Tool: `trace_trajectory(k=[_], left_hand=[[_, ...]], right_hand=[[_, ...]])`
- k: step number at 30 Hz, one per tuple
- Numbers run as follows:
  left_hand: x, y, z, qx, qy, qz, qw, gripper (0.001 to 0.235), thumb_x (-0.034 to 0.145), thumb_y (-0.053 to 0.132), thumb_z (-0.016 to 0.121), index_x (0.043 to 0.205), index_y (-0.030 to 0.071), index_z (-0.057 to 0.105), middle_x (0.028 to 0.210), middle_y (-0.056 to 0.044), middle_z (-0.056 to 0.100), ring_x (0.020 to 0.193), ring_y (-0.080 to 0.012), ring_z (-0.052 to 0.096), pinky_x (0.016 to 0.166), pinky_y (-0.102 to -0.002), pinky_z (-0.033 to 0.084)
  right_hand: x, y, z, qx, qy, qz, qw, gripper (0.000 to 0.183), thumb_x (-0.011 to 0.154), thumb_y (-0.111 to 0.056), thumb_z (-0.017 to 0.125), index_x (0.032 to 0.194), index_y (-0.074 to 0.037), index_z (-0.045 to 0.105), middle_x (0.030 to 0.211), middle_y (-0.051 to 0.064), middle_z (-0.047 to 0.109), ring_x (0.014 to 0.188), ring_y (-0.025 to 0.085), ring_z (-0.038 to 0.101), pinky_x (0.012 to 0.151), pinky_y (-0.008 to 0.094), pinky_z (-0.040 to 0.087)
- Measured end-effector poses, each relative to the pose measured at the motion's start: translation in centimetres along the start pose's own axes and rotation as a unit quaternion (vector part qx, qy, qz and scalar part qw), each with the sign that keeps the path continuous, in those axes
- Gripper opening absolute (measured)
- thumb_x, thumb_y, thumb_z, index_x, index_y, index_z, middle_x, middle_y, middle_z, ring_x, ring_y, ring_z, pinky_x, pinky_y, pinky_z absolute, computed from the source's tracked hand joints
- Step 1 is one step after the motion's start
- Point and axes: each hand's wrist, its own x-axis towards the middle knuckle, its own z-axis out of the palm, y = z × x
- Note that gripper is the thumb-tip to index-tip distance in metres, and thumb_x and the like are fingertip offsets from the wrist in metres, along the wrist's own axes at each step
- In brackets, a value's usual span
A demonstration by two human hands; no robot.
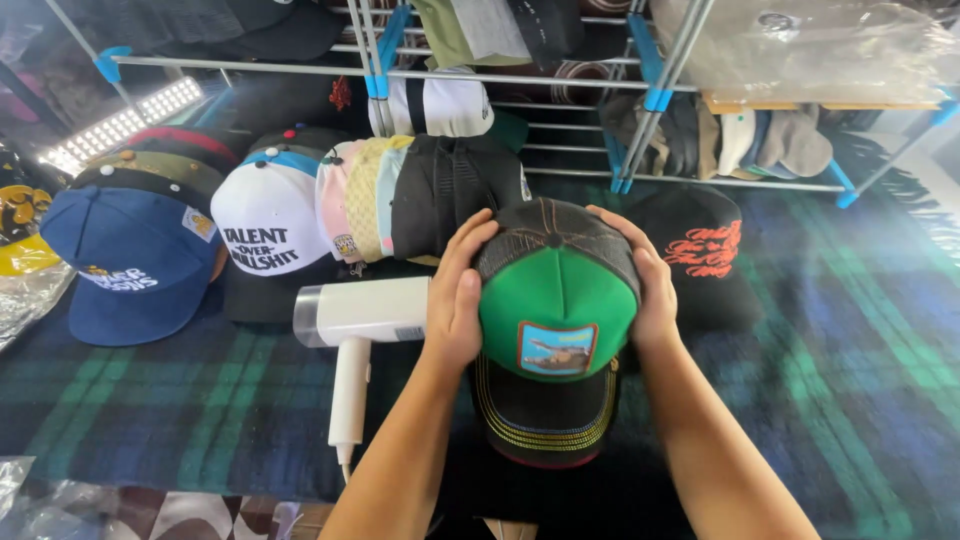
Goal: The person cleans a black baseball cap by brushing it and applying heat with a hair dryer, then places it on a wooden head form. They repeat the process with a green and black cap, brushing the mesh and fabric before placing it on the head form.
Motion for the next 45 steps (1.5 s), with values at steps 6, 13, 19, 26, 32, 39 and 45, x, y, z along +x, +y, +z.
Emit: trace_trajectory(k=[6, 13, 19, 26, 32, 39, 45], left_hand=[[-5.2, 3.0, 1.0, 0.062, 0.011, -0.106, 0.992, 0.065, 0.107, 0.034, 0.035, 0.161, -0.002, 0.024, 0.161, -0.032, 0.028, 0.148, -0.0474, 0.028, 0.123, -0.057, 0.021], [-12.3, 5.5, 3.1, 0.177, -0.037, -0.244, 0.953, 0.1, 0.096, 0.041, 0.063, 0.159, -0.002, -0.001, 0.169, -0.028, 0.005, 0.158, -0.0399, 0.009, 0.125, -0.044, 0.019], [-11.6, 7.5, 1.3, 0.145, -0.066, -0.326, 0.932, 0.11, 0.086, 0.05, 0.072, 0.162, 0.009, 0.004, 0.169, -0.017, 0.013, 0.156, -0.0305, 0.022, 0.119, -0.043, 0.034], [-7.8, 8.4, -0.5, 0.137, 0.0, -0.223, 0.965, 0.077, 0.095, 0.039, 0.063, 0.154, 0.002, 0.03, 0.163, -0.021, 0.025, 0.153, -0.0336, 0.031, 0.121, -0.044, 0.031], [0.1, 11.3, 0.1, 0.183, -0.011, 0.016, 0.983, 0.045, 0.106, 0.029, 0.056, 0.146, 0.009, 0.046, 0.154, -0.019, 0.046, 0.148, -0.0419, 0.044, 0.122, -0.054, 0.042], [3.8, 3.1, 4.1, 0.334, -0.035, 0.085, 0.938, 0.028, 0.095, 0.052, 0.064, 0.103, 0.029, 0.079, 0.112, 0.005, 0.073, 0.118, -0.0286, 0.068, 0.101, -0.058, 0.048], [5.1, -0.1, 1.5, 0.077, -0.064, -0.006, 0.995, 0.02, 0.102, 0.035, 0.062, 0.101, 0.025, 0.08, 0.111, 0.0, 0.078, 0.121, -0.0299, 0.069, 0.11, -0.05, 0.047]], right_hand=[[-3.6, -6.9, 0.8, -0.049, 0.075, 0.047, 0.995, 0.048, 0.103, -0.026, 0.043, 0.137, 0.004, 0.058, 0.148, 0.026, 0.054, 0.139, 0.035, 0.05, 0.118, 0.053, 0.036], [-10.5, -4.7, 4.2, -0.304, 0.055, 0.031, 0.951, 0.077, 0.105, -0.044, 0.029, 0.164, 0.0, 0.003, 0.166, 0.015, 0.033, 0.11, 0.019, 0.045, 0.102, 0.034, 0.02], [-11.9, -3.0, 0.7, -0.08, 0.042, 0.166, 0.982, 0.079, 0.096, -0.011, 0.056, 0.163, -0.012, 0.015, 0.163, 0.011, 0.034, 0.144, 0.023, 0.045, 0.108, 0.037, 0.047], [-8.8, -3.0, -4.4, -0.202, 0.068, 0.211, 0.954, 0.039, 0.096, -0.005, 0.059, 0.135, -0.006, 0.059, 0.146, 0.005, 0.057, 0.124, 0.016, 0.06, 0.107, 0.033, 0.049], [-7.3, 4.2, -6.7, -0.4, -0.117, 0.145, 0.897, 0.031, 0.081, -0.017, 0.063, 0.112, -0.011, 0.064, 0.116, 0.009, 0.065, 0.11, 0.028, 0.061, 0.089, 0.045, 0.049], [-11.6, 11.6, -8.6, -0.583, -0.184, 0.105, 0.784, 0.025, 0.079, -0.017, 0.064, 0.099, -0.017, 0.077, 0.109, 0.003, 0.066, 0.106, 0.03, 0.067, 0.086, 0.042, 0.061], [-8.8, 5.5, -8.3, -0.405, -0.089, 0.302, 0.859, 0.042, 0.094, -0.02, 0.058, 0.136, -0.024, 0.061, 0.121, 0.014, 0.071, 0.113, 0.044, 0.066, 0.095, 0.057, 0.054]])
